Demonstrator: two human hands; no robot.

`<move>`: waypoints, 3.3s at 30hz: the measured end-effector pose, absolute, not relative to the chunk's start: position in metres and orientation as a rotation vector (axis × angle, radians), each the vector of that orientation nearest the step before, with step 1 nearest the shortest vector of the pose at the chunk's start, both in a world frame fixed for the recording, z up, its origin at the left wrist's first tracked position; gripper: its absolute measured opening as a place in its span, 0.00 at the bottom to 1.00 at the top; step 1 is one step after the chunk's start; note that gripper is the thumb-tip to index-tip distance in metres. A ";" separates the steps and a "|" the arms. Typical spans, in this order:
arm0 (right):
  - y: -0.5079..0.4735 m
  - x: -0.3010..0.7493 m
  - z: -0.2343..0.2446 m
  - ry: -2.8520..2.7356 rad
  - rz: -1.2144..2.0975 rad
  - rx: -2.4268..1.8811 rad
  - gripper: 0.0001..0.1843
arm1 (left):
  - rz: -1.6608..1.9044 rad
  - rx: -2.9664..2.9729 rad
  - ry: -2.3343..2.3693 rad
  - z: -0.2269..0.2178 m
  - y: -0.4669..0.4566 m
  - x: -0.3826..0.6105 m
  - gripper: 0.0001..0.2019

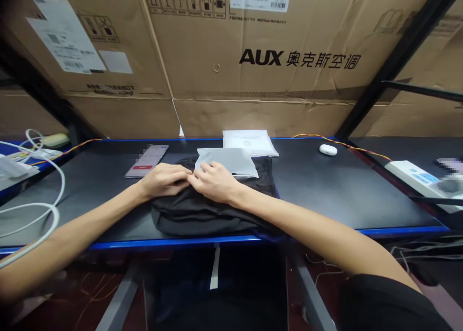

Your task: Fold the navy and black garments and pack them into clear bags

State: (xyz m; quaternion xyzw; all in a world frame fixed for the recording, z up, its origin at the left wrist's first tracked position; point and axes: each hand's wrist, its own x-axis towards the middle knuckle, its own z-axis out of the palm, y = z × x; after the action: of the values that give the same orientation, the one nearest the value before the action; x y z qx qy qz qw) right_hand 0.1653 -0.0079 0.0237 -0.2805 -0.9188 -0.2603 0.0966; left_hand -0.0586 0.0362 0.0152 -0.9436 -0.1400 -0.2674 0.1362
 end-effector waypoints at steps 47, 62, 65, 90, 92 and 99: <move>-0.034 0.271 0.005 -2.362 -0.564 -1.240 0.16 | -0.675 -2.798 -0.526 0.040 0.010 -0.040 0.09; -0.037 0.264 0.005 -2.462 -0.498 -1.132 0.14 | -0.565 -2.797 -0.813 0.029 0.010 0.002 0.20; -0.035 0.264 0.004 -2.461 -0.516 -1.121 0.13 | -0.410 -2.768 -0.957 0.033 0.013 0.024 0.20; -0.037 0.266 0.007 -2.511 -0.436 -1.369 0.14 | -0.946 -3.154 -0.581 0.039 0.037 -0.022 0.14; -0.036 0.267 0.008 -2.517 -0.424 -1.427 0.13 | -1.099 -3.246 -0.561 0.041 0.032 -0.025 0.13; -0.035 0.269 0.010 -2.532 -0.514 -1.381 0.14 | -0.785 -3.398 -0.283 0.033 0.013 -0.030 0.27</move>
State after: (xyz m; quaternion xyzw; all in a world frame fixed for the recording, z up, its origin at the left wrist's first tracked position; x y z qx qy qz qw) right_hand 0.2692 -0.0348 0.0102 -0.4688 -0.8594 -0.1744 0.1058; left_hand -0.0302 0.0129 0.0332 -0.9557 -0.0795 -0.2208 -0.1779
